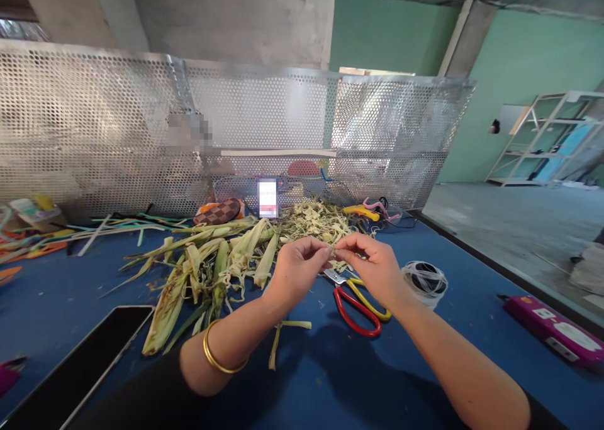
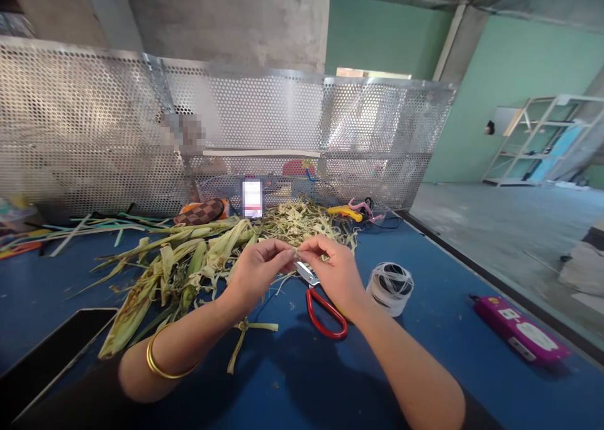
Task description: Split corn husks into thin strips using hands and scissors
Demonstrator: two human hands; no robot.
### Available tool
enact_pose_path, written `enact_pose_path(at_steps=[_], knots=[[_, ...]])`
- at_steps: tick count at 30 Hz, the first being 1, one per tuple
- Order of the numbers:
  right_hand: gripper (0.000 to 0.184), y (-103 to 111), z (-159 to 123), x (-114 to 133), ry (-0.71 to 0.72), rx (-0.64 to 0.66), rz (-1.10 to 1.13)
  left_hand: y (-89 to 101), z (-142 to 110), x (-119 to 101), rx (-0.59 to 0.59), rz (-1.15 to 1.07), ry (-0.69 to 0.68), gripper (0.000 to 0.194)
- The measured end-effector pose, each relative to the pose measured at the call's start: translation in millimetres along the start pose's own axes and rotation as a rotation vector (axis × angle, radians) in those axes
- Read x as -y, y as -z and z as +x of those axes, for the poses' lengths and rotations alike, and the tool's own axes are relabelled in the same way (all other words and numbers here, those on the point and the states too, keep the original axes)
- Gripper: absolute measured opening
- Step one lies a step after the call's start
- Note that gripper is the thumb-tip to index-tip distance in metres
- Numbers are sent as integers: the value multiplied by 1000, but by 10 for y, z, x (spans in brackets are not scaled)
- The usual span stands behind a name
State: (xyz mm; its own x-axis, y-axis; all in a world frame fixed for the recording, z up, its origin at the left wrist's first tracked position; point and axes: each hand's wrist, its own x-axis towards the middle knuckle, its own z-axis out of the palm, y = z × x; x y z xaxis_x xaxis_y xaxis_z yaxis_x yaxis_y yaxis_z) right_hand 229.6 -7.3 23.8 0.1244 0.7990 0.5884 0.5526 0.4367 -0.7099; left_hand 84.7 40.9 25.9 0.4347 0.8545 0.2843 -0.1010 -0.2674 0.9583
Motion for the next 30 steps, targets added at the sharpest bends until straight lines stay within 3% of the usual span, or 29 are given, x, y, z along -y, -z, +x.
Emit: enact_pose_path(at_steps=[4,12,16,18,22,26,30], knots=[[10,1,-1,-1,-12,24,-20,12,0,-61,15,1,54,11],[14,-25,6,-6,-108,72,-41,60,-1,-75,44,250,4,9],[17,69,33,-74,-171,92,-32,126,71,-31,18,148,99,3],[22,157,3,-145,-188,143,-193,192,128,-23,6,23,215,4],[29,237,-178,-325,-238,445,-776,341,235,5,-3,-152,415,14],[53,112,-343,-425,-179,574,-930,418,285,79,-33,-245,513,16],[50,28,-349,-411,-152,521,-962,437,300,121,-48,-298,546,18]])
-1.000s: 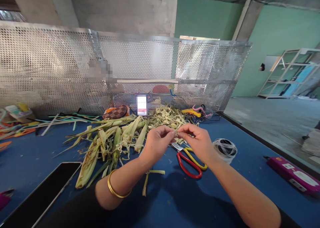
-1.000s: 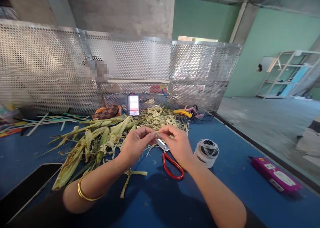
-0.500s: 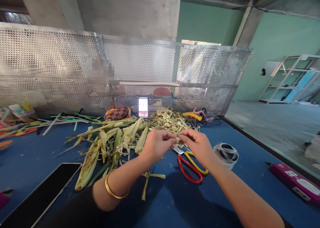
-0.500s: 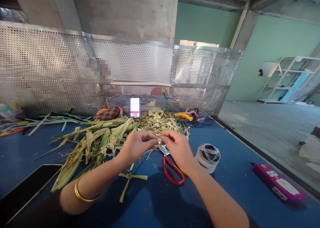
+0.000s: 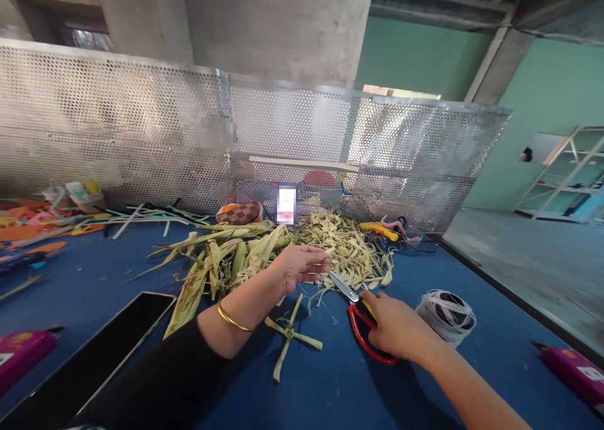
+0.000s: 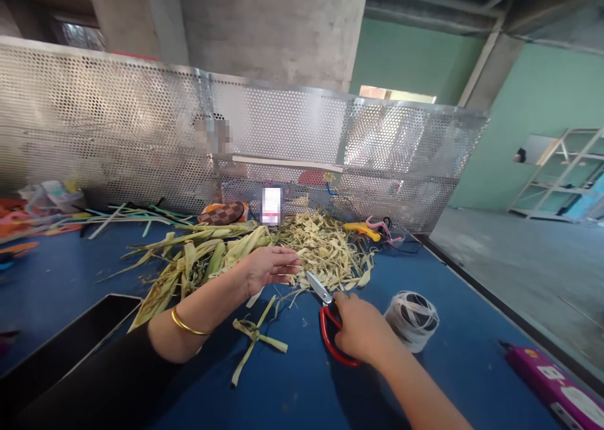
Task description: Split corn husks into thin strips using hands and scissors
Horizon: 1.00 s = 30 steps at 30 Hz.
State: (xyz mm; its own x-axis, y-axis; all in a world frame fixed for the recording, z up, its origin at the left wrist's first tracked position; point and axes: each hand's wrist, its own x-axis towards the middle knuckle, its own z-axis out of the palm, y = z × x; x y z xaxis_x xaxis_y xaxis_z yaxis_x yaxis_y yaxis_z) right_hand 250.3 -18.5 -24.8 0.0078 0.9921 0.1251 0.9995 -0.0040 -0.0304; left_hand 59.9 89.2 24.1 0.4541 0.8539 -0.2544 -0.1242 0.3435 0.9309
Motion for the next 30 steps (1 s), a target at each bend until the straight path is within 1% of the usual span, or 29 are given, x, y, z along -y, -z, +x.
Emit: enact_pose_path(at_steps=[2,4,7,9,11,13,15,18,23,30], knots=[[46,62,18,-3,-35,-5,79,7,10,-13,-31,-12,14,16],[44,153,31,-15,-86,36,221,18,26,-30,-59,-24,26,11],[55,272,36,-8,-164,144,602,42,72,-29,-76,-52,19,5],[59,304,34,22,-190,172,879,58,109,-6,-76,-77,0,6],[60,299,31,66,-200,120,1067,70,139,24,-71,-100,-18,7],[61,275,27,111,-209,47,1178,74,154,48,-64,-121,-34,7],[61,245,22,145,-209,19,1276,72,156,60,-63,-136,-51,6],[61,196,21,168,-189,23,1353,57,146,69,-49,-136,-78,5],[55,120,49,179,-201,-73,1336,-8,133,98,-43,-115,-56,2],[55,37,62,126,-146,-43,1311,-59,121,109,-33,-106,-20,6]])
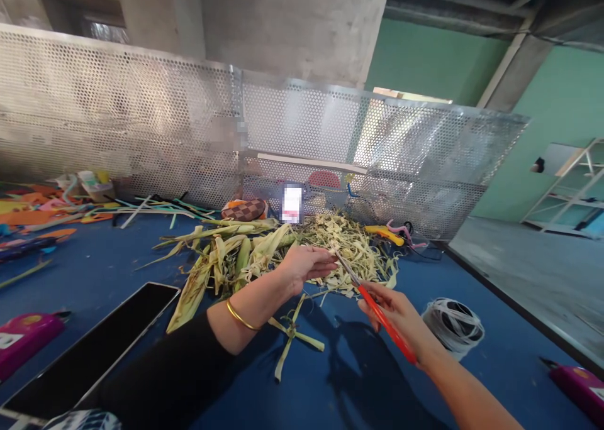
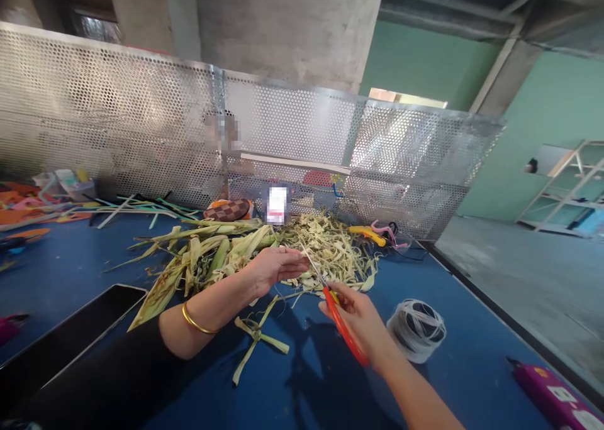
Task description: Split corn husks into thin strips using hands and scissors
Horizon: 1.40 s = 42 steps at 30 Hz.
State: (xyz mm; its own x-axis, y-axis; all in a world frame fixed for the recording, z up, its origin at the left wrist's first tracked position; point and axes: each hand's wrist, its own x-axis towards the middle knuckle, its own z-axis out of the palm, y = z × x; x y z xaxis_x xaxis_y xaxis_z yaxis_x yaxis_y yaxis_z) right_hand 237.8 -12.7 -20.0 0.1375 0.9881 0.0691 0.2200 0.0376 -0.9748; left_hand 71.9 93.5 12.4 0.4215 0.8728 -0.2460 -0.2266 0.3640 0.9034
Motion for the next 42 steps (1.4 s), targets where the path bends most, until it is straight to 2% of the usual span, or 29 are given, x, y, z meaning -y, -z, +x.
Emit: enact_pose_path(at_steps=[3,7,12,19,21,23,25,27,29,33,37,42], knots=[[54,15,-4,-14,-24,45,18,10,-7,-9,13,19,-9,8],[53,-1,-36,88,-69,65,22,29,-18,-24,37,55,-12,12],[41,-31,-67,226,-77,70,-51,44,-25,-43,51,74,-8,13],[37,-11,-44,157,-62,64,-156,47,-49,-59,49,87,6,9],[36,30,-31,137,15,32,-297,44,-66,-71,28,95,-1,6],[38,79,-13,120,80,-38,-557,41,-92,-104,-5,109,-25,8],[38,114,5,107,84,-84,-885,38,-125,-160,-43,146,-82,8],[38,122,14,99,46,-64,-1154,31,-170,-231,-77,209,-168,6],[39,105,4,100,2,-2,-1300,17,-233,-295,-100,272,-248,3],[32,60,-56,120,-36,107,-1371,-35,-451,-329,-136,355,-316,1],[24,46,-122,135,14,157,-1397,-68,-797,-226,-157,414,-349,3],[23,25,-176,122,36,149,-1438,-10,-1139,-12,-253,375,-328,2]])
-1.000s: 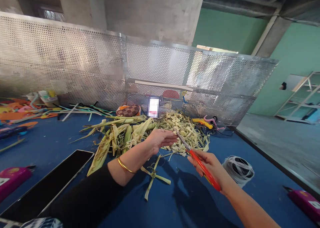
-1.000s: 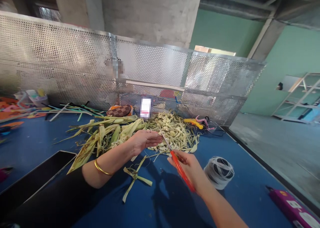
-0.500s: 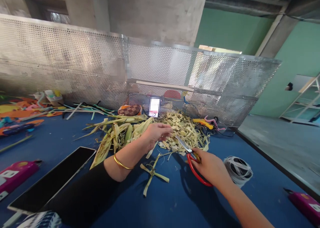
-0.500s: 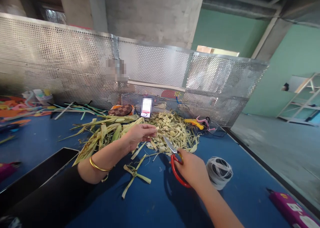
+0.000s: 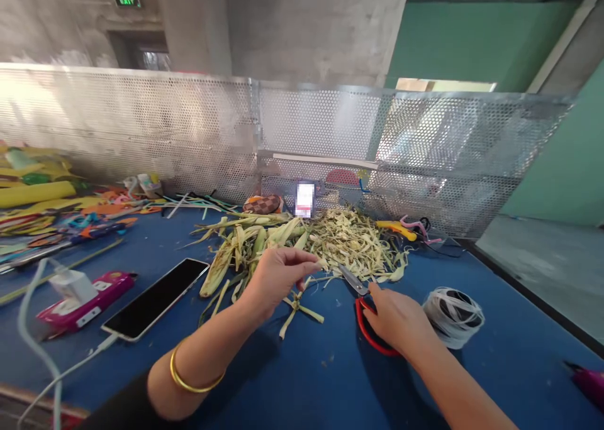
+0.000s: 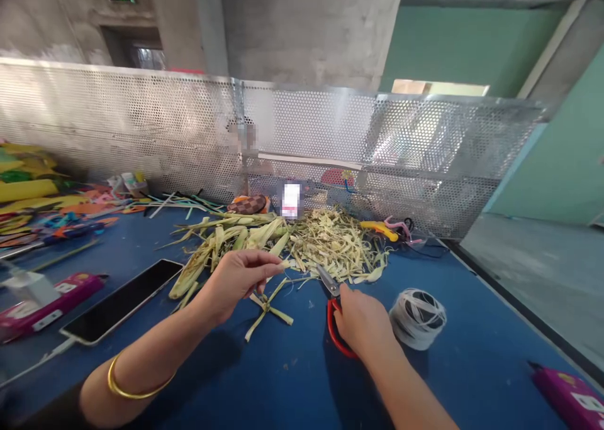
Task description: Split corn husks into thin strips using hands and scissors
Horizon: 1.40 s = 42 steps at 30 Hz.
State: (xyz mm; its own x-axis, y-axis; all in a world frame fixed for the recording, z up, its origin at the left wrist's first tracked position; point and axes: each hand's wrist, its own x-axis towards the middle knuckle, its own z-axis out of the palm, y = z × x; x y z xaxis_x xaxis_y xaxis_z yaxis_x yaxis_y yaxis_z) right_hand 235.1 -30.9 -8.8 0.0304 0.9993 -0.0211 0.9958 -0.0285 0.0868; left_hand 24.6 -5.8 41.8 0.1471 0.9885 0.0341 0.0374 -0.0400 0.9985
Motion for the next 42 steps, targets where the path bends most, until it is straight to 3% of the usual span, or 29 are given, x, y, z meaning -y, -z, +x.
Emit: enact_pose_path(at_steps=[4,7,9,11,13,16,20,25,29,30,32,34,36,39,42], knots=[[21,-16,-19,-21,-26,-45,-59,-2,-77,117,1,-27,40,3],[19,21,-35,-32,-52,-139,-13,-46,-73,184,22,-4,-4,3],[20,73,-51,16,2,-237,252,-72,-78,221,40,27,-44,2],[26,133,-64,125,137,-282,712,-80,-94,251,68,62,-77,4],[29,176,-67,274,246,-193,1153,-66,-108,270,89,84,-106,8],[24,175,-53,477,214,-151,1382,-23,-107,288,47,129,-139,9],[27,64,-41,582,122,-156,1502,-5,-79,336,17,290,-194,6],[26,-40,-45,507,108,-190,1541,-63,-97,375,39,350,-237,7],[26,-25,-6,366,57,-353,1522,62,-68,261,-140,364,-371,28],[27,-17,7,333,32,-393,1518,131,-42,219,-137,412,-392,36],[27,-10,30,284,8,-439,1519,289,27,145,-9,549,-361,50],[26,-26,47,264,14,-435,1525,424,99,115,236,676,-260,51],[26,-66,60,269,38,-398,1516,486,159,153,380,741,-195,46],[29,-146,80,287,85,-328,1483,424,214,306,386,816,-224,30],[31,-188,99,289,116,-291,1459,287,249,454,346,722,-207,7]])
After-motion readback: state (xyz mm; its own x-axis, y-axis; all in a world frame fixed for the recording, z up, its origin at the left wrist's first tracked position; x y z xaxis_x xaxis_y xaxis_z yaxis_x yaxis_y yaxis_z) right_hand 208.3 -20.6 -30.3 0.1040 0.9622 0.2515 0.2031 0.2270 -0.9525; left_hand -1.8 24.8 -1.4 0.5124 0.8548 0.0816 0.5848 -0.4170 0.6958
